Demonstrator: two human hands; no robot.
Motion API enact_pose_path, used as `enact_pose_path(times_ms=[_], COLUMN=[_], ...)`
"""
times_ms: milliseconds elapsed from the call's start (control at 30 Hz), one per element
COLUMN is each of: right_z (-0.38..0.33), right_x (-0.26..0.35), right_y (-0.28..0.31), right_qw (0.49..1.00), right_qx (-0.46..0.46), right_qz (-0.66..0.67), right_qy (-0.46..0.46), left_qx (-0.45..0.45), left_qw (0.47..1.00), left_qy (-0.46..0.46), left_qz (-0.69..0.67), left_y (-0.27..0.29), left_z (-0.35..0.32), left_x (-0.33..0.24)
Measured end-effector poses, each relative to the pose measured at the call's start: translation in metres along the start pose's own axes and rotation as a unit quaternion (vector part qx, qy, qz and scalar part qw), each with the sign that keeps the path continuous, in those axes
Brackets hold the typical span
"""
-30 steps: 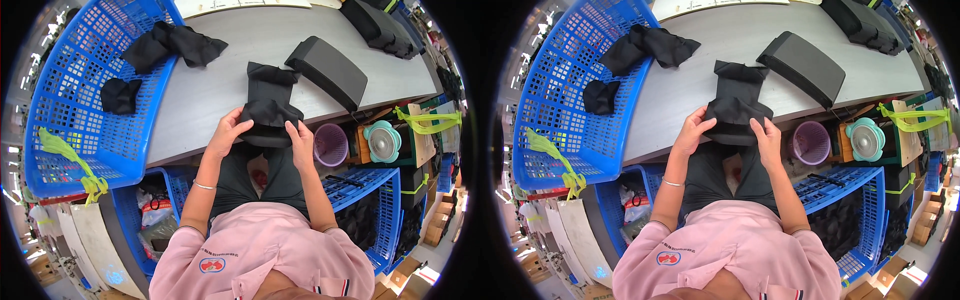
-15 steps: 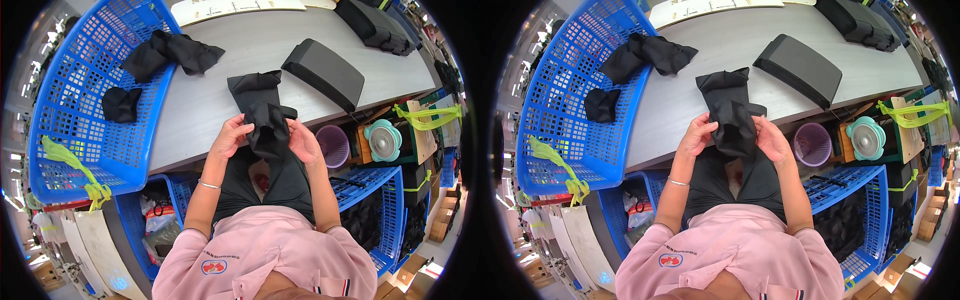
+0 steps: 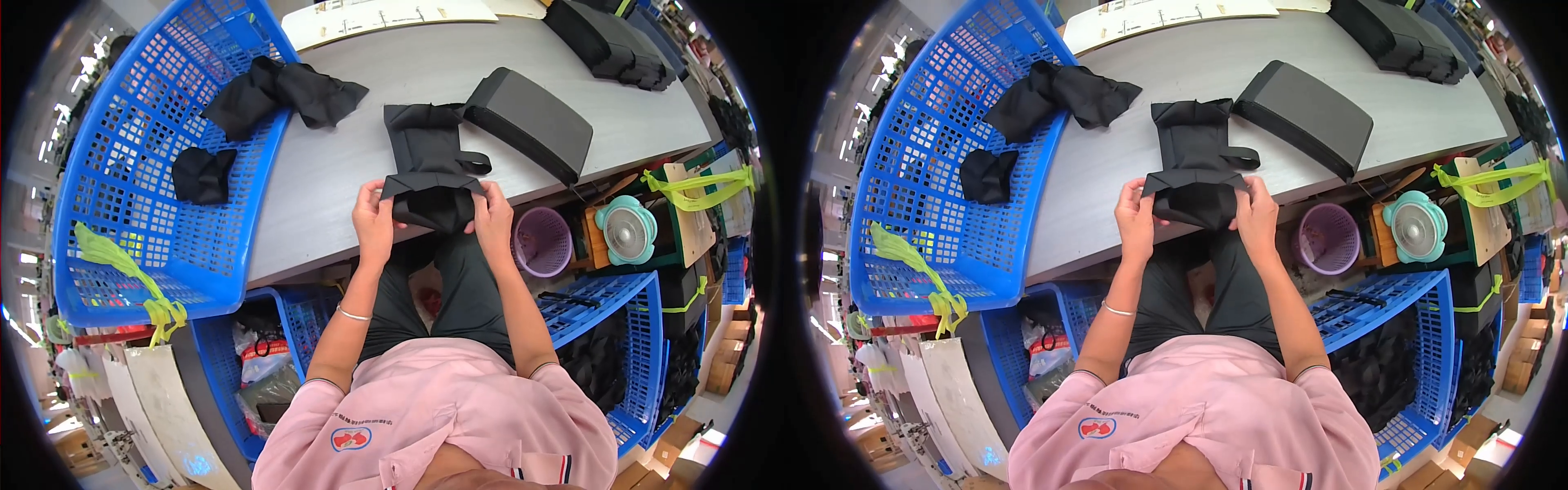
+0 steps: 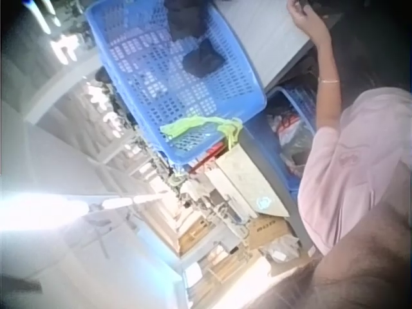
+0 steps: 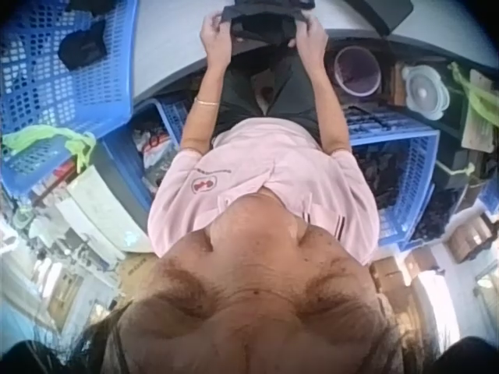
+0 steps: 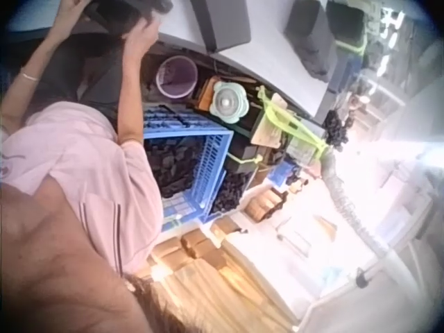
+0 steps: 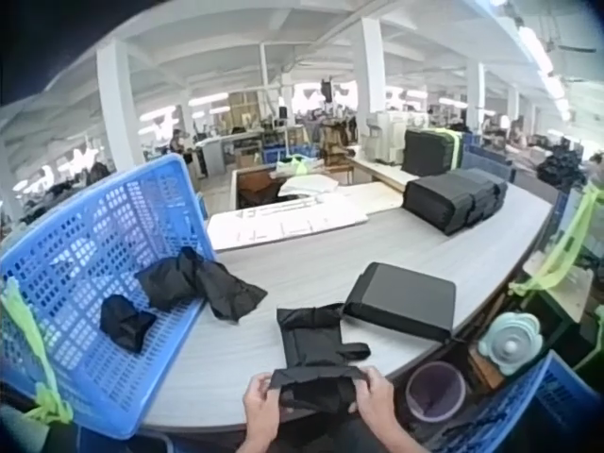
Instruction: The recorder is assembling and inspecting black fabric components, possibly for sports or recreation bags, at a manufacturing workstation.
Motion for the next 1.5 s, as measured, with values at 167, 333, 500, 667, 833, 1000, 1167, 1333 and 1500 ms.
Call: enact_pose_path(times_ms=[167, 333, 500, 667, 833, 1000, 1167, 1333, 1500], right_z=[-0.018, -0.006, 0.012, 0.021, 0.072, 0.114, 0.094, -0.025, -0.143], right_x=[0.002, 0.006, 0.012, 0.053, 0.066, 0.046, 0.064, 0.086, 0.087], right_y=[-0.023, -0.008, 0.002, 0.049, 0.124, 0.154, 0.154, 0.082, 0.017], right_qw=[0.983, 0.959, 0.949, 0.909, 0.783, 0.863, 0.847, 0.728, 0.768], right_qx=[0.091, -0.102, -0.070, -0.136, -0.262, -0.076, -0.206, -0.270, -0.097], right_qz=[0.162, -0.213, -0.238, -0.243, -0.479, -0.444, -0.377, -0.477, -0.433], right_qy=[0.009, 0.159, 0.194, 0.310, 0.299, 0.230, 0.313, 0.411, 0.462], left_qx=[0.044, -0.127, -0.081, -0.065, -0.049, -0.058, -0.004, 0.201, 0.293], left_qw=[0.996, 0.977, 0.956, 0.959, 0.970, 0.981, 0.988, 0.977, 0.942], left_qy=[-0.066, -0.102, -0.137, -0.200, -0.184, -0.158, -0.146, -0.076, 0.019], left_qz=[0.042, 0.139, 0.246, 0.189, 0.149, 0.101, 0.058, 0.001, -0.165], left_y=[-0.020, 0.004, 0.000, -0.008, -0.006, -0.010, -0.023, -0.055, -0.065], left_z=[-0.016, -0.022, -0.025, -0.039, -0.054, -0.073, -0.091, -0.093, -0.086], left_x=[0.005, -0.005, -0.012, -0.019, -0.016, -0.009, -0.018, -0.016, 0.008])
Point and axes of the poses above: each hand's wrist, its own z-axis towards the middle knuckle, its own y-axis out of the back of the hand, x = y × z, the point moved 4 cm from there along z, towards the middle knuckle, and after that the axes turned 4 degrees about x, right-handed, at the moved point
